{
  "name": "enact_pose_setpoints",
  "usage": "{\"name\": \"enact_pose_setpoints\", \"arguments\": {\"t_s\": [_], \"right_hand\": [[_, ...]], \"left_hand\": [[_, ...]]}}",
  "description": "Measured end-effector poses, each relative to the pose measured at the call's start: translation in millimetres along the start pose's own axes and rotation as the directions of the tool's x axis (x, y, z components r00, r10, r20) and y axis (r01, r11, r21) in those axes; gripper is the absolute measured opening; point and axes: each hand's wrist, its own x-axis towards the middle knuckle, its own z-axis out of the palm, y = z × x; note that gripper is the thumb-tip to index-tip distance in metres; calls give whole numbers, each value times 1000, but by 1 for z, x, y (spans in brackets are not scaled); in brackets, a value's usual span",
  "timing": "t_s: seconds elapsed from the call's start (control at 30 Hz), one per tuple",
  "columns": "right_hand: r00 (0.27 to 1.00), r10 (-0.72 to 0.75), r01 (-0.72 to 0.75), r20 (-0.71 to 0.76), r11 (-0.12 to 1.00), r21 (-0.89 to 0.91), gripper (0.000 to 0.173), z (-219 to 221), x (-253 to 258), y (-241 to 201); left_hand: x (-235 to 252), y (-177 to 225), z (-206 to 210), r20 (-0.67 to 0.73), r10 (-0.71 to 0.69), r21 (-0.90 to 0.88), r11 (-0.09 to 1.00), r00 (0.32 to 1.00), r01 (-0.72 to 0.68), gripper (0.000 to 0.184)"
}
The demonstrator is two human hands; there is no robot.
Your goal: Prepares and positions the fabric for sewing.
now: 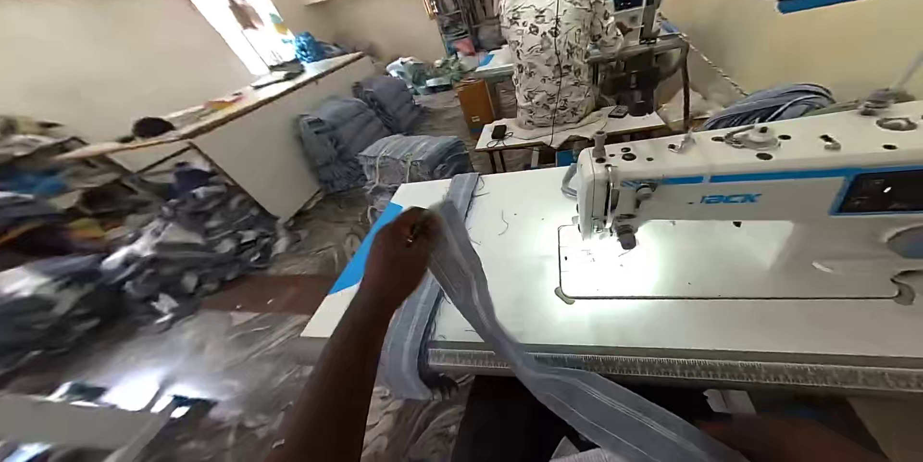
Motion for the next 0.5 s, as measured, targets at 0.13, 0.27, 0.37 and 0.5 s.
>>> {"name": "enact_pose_setpoints", "arguments": {"t_s": [0.13,0.27,0.37,0.5], "right_hand": [[759,-224,379,-612,915,136,56,11,80,-55],[642,-82,566,-762,722,399,55,16,106,-100],[619,16,592,-785,648,479,50,18,106,-101],[597,79,595,-798,624,507,33,7,103,-105]], "left_hand": [[-64,53,48,270,274,-504,857,923,-107,18],[-89,73,83,212,323,-604,785,922,-136,18],[-91,69,89,238,307,-626,774,921,-97,18],[-96,64,92,272,350,-614,780,896,-118,15]]}}
